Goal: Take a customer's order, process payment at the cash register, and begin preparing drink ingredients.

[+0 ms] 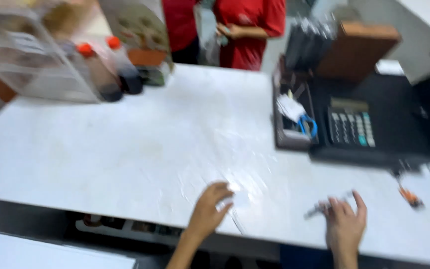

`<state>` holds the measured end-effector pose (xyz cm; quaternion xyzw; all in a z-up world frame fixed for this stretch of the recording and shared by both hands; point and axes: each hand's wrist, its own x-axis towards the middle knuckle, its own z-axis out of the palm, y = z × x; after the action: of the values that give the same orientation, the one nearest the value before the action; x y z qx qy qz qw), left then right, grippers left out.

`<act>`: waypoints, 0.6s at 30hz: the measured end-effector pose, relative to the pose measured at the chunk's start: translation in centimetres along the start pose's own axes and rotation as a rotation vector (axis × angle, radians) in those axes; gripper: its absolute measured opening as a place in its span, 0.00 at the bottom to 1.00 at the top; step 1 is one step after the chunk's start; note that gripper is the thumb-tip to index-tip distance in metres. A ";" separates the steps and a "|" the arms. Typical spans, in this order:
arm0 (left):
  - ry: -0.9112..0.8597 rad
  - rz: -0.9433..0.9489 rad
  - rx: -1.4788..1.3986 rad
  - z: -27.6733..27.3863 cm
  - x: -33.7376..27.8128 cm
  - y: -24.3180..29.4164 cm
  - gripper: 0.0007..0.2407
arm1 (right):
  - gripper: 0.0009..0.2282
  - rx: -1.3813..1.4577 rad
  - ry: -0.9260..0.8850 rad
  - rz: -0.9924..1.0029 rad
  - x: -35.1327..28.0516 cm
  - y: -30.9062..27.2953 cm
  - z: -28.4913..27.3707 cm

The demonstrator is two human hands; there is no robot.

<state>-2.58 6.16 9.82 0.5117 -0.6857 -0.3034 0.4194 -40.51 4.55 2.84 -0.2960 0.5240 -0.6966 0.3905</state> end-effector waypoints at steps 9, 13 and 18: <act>0.116 0.161 0.258 1.0 -0.3 0.8 0.03 | 0.32 0.079 -0.002 0.038 -1.9 -2.8 1.2; 0.087 0.178 0.274 1.1 -0.5 0.4 0.04 | 0.34 0.086 -0.041 0.002 -1.0 -1.0 0.2; 0.065 0.141 0.230 0.5 -0.9 0.4 0.05 | 0.32 0.037 -0.051 -0.021 -1.7 -0.6 0.2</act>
<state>-3.07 7.15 9.65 0.5166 -0.7362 -0.1758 0.4003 -39.60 6.00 3.47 -0.3119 0.4979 -0.7025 0.4016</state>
